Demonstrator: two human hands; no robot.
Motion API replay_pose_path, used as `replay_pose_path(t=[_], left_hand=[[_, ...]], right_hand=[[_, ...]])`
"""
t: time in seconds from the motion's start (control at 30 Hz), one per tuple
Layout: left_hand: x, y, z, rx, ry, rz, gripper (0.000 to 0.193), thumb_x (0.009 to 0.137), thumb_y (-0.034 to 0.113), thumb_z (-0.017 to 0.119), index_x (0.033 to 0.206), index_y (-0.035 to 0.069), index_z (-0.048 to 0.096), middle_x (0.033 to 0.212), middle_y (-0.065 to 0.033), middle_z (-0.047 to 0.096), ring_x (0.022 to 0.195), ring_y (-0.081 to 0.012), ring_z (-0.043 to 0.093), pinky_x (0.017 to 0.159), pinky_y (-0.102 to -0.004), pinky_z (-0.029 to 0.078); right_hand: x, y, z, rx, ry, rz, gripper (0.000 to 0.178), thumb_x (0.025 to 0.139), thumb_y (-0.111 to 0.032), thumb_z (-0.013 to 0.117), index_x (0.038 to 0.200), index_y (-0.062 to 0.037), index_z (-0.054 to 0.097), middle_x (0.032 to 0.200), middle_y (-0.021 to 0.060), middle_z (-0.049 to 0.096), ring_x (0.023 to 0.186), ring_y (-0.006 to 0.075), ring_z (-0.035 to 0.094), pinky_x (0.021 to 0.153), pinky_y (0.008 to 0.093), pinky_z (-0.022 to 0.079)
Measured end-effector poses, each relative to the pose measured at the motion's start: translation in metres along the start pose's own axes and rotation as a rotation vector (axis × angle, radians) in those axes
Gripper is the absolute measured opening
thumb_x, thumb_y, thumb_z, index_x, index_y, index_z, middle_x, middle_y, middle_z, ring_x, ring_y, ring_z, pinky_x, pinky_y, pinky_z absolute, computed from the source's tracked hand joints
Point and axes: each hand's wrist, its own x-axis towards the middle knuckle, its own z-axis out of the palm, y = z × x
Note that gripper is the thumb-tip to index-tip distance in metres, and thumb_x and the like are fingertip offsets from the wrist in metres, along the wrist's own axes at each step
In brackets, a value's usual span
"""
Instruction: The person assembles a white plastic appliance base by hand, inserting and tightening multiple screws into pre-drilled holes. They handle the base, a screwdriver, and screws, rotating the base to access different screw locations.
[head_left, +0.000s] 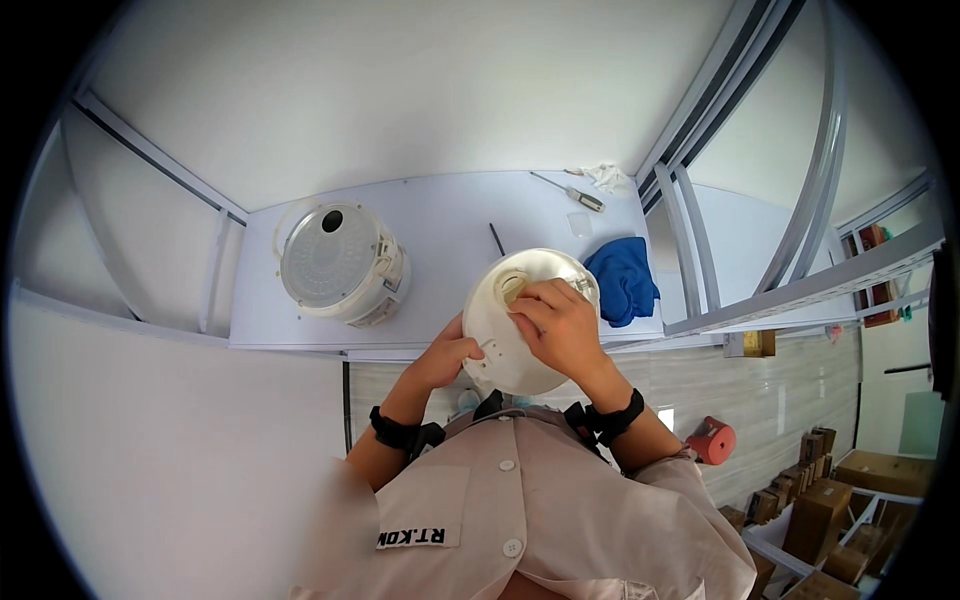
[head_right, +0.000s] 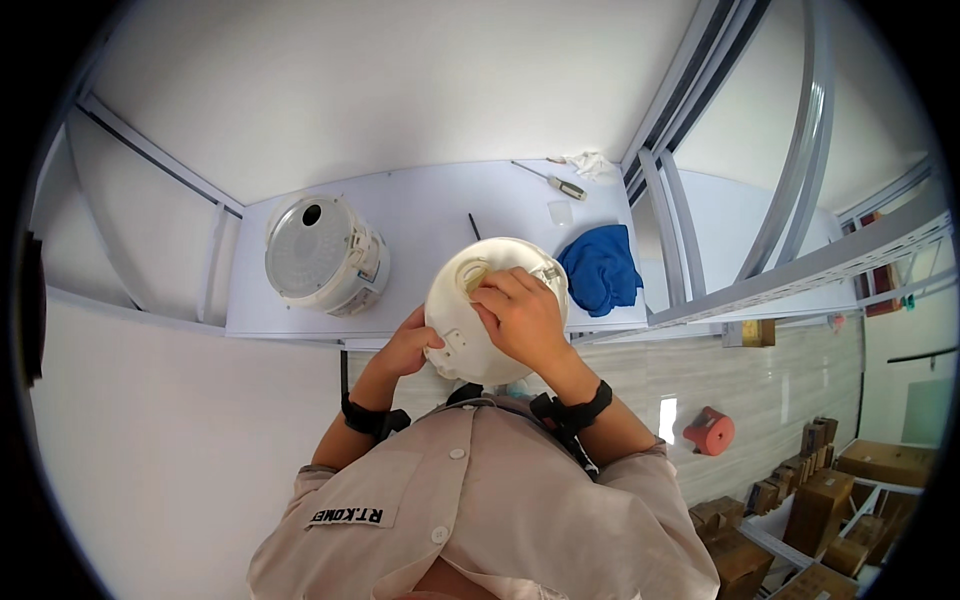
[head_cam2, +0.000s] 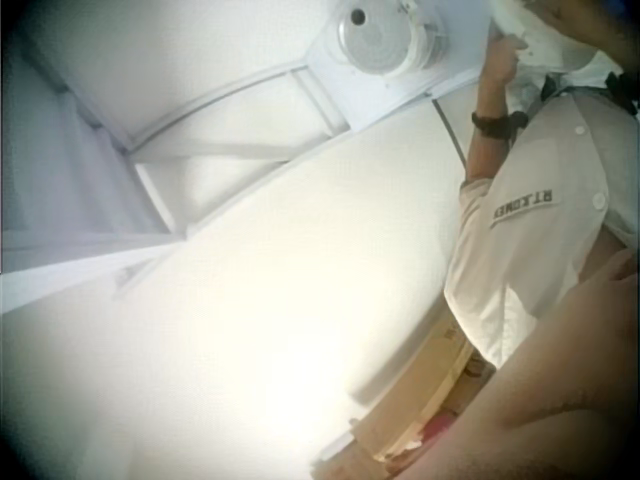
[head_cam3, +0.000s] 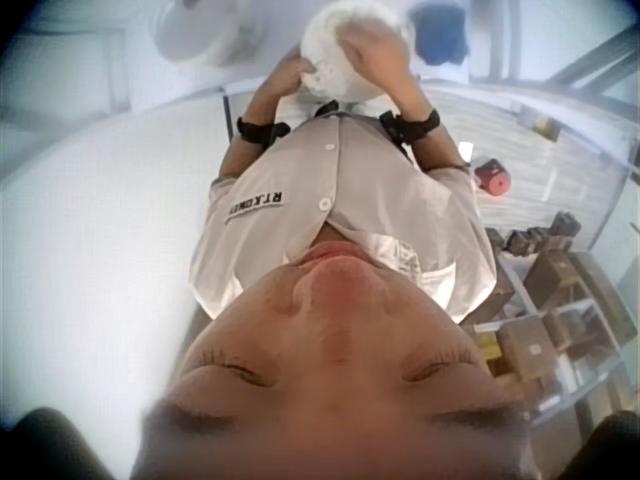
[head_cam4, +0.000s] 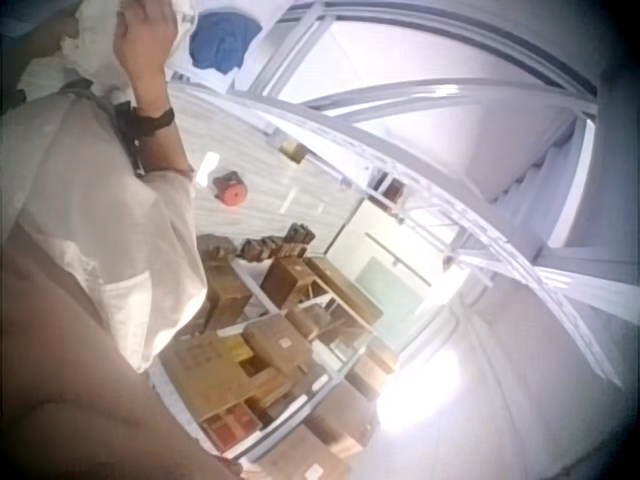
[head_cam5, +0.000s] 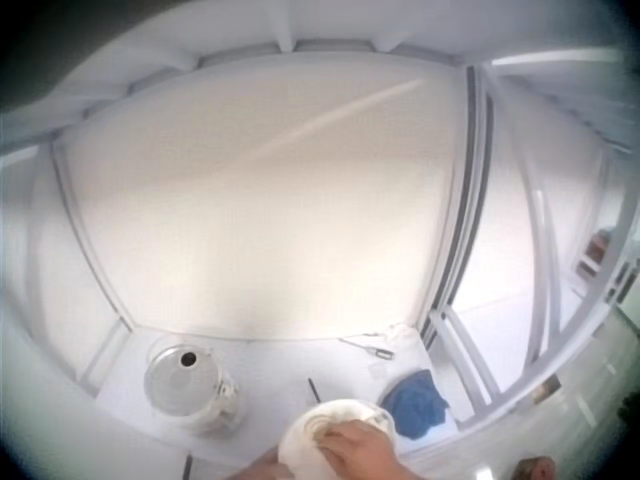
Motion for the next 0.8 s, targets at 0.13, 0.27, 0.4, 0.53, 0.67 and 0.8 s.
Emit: replay_pose_path(t=[0.13,0.27,0.4,0.53,0.67,0.8], left_hand=[[0.002,-0.003,-0.004,-0.012,0.017,0.007,0.08,0.077,0.0,0.057,0.155,0.003,0.041,0.137,-0.0085,0.059,0.125,-0.0205,0.057,0.107,-0.0355,0.047],[0.002,-0.001,-0.005,-0.032,0.031,0.008,0.079,0.077,0.0,0.057,0.154,0.003,0.041,0.137,-0.0091,0.059,0.125,-0.0211,0.058,0.107,-0.0359,0.048],[-0.002,0.003,-0.004,-0.023,0.031,0.008,0.08,0.076,0.001,0.057,0.154,0.002,0.042,0.137,-0.0097,0.06,0.125,-0.0216,0.059,0.107,-0.0363,0.048],[-0.003,0.001,-0.007,-0.009,-0.014,0.015,0.08,0.076,0.002,0.057,0.154,0.002,0.042,0.136,-0.0097,0.061,0.125,-0.0215,0.059,0.107,-0.0364,0.048],[-0.006,0.005,-0.005,0.021,0.005,-0.015,0.079,0.076,0.002,0.058,0.153,0.002,0.043,0.136,-0.0093,0.061,0.124,-0.021,0.059,0.107,-0.0357,0.048],[-0.008,0.006,-0.005,0.019,0.01,-0.007,0.079,0.076,0.001,0.057,0.154,0.002,0.043,0.136,-0.0089,0.061,0.123,-0.0202,0.059,0.107,-0.0352,0.048]], right_hand=[[-0.002,0.002,0.002,0.14,0.057,0.075,0.018,0.083,-0.004,0.082,0.099,-0.006,0.074,0.093,0.0069,0.073,0.085,0.0245,0.068,0.076,0.0358,0.056],[-0.003,-0.005,0.005,0.579,0.115,0.437,0.014,0.089,-0.002,0.078,0.101,-0.0025,0.072,0.083,0.0085,0.073,0.078,0.0201,0.068,0.07,0.0308,0.055],[0.0,0.003,0.014,0.474,0.151,0.423,0.012,0.092,-0.002,0.077,0.102,-0.0016,0.071,0.086,0.0081,0.072,0.074,0.0168,0.067,0.065,0.029,0.055],[0.006,0.005,0.018,0.374,0.199,0.417,0.01,0.091,-0.002,0.076,0.099,-0.0004,0.07,0.088,0.0093,0.07,0.071,0.0175,0.067,0.063,0.0293,0.055],[0.006,0.011,0.022,0.294,0.183,0.43,0.007,0.091,-0.002,0.076,0.095,-0.0001,0.071,0.088,0.0094,0.07,0.071,0.0173,0.067,0.062,0.029,0.055],[0.007,0.008,0.022,0.366,0.188,0.533,0.007,0.09,-0.001,0.077,0.094,-0.0005,0.071,0.088,0.0103,0.07,0.071,0.0191,0.068,0.061,0.03,0.055]])
